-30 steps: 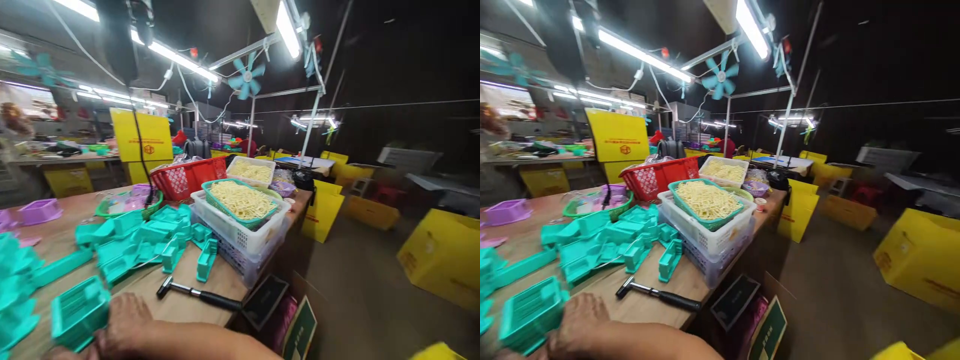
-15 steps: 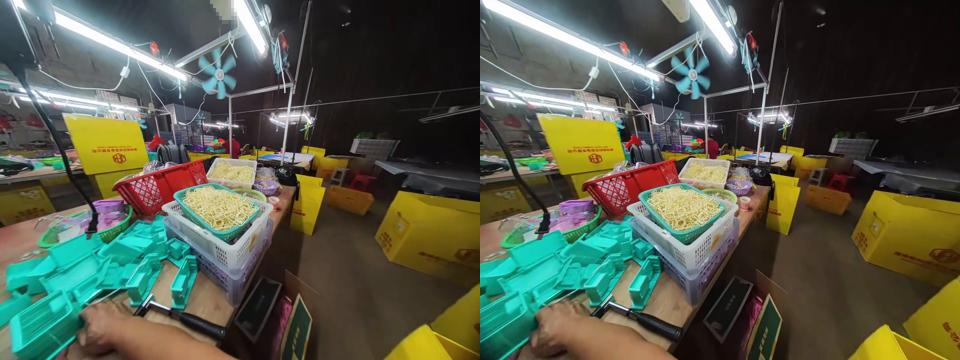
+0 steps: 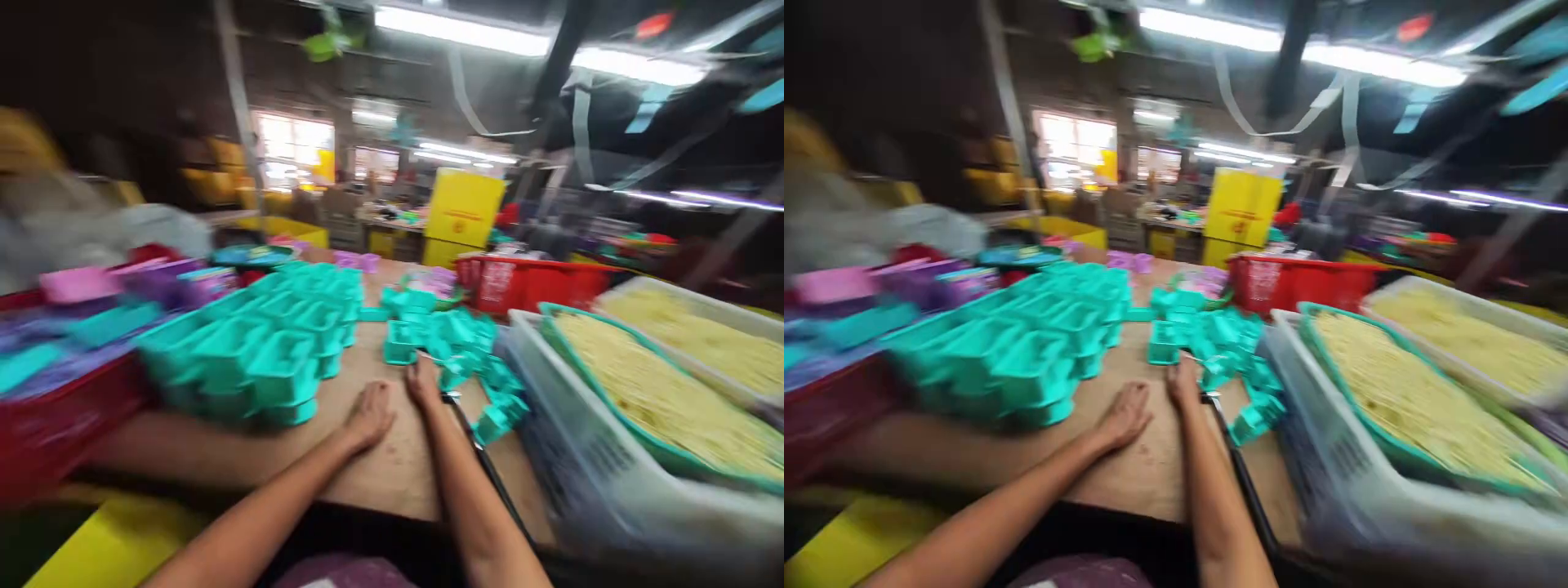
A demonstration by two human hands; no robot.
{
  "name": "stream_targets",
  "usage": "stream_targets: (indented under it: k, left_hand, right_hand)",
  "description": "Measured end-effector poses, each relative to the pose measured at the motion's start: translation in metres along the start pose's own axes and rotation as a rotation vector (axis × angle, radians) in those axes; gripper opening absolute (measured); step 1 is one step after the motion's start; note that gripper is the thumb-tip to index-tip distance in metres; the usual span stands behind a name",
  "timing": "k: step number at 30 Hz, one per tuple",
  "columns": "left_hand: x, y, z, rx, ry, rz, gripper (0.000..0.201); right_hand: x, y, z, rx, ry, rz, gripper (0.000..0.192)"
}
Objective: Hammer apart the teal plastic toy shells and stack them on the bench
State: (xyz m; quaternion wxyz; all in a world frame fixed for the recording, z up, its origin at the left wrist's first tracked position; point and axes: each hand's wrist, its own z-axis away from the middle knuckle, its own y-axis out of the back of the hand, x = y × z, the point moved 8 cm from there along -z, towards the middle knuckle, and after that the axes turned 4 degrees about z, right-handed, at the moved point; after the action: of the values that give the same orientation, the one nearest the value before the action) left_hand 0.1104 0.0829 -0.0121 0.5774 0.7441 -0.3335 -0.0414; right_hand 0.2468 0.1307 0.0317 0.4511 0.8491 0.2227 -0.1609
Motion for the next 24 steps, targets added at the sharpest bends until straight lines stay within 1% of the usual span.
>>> stream_targets:
  k: [1, 2, 3, 5, 7, 9, 12, 16, 20, 22, 24]
  left_hand:
    - [-0.012, 0.004, 0.019, -0.012, 0.051, -0.021, 0.049]
    - [-0.019, 0.007, 0.034, -0.027, 0.079, -0.032, 0.052]
    - [-0.020, 0.009, 0.045, -0.040, 0.090, -0.034, 0.056]
    - [-0.016, 0.012, 0.059, -0.049, 0.087, -0.020, 0.060]
    - [-0.009, 0.014, 0.067, -0.059, 0.076, 0.001, 0.064]
    - [-0.006, 0.012, 0.072, -0.090, 0.077, 0.024, 0.068]
    - [-0.007, 0.009, 0.077, -0.138, 0.085, 0.048, 0.071]
    - [-0.009, 0.006, 0.079, -0.147, 0.114, 0.117, 0.070]
    - [-0.018, 0.001, 0.072, -0.147, 0.224, 0.148, 0.071]
    - [-0.026, -0.001, 0.061, -0.150, 0.285, 0.121, 0.073]
    - [-0.034, -0.003, 0.044, -0.158, 0.314, 0.089, 0.073]
  right_hand:
    - [0.004, -0.019, -0.007, -0.037, 0.001, -0.010, 0.036]
    - [0.008, -0.036, -0.012, -0.076, -0.001, -0.007, 0.036]
    - [0.012, -0.050, -0.013, -0.107, -0.004, 0.006, 0.037]
    - [0.020, -0.062, -0.006, -0.136, -0.008, 0.048, 0.043]
    - [0.025, -0.062, 0.009, -0.145, -0.002, 0.092, 0.047]
    - [0.025, -0.060, 0.025, -0.154, 0.026, 0.119, 0.048]
    - [0.015, -0.059, 0.043, -0.161, 0.086, 0.112, 0.043]
    - [-0.001, -0.054, 0.055, -0.137, 0.122, 0.054, 0.034]
    - [-0.024, -0.051, 0.055, -0.082, 0.149, 0.002, 0.033]
    - [-0.038, -0.059, 0.047, -0.075, 0.181, -0.027, 0.035]
    - [-0.048, -0.072, 0.033, -0.087, 0.215, -0.062, 0.038]
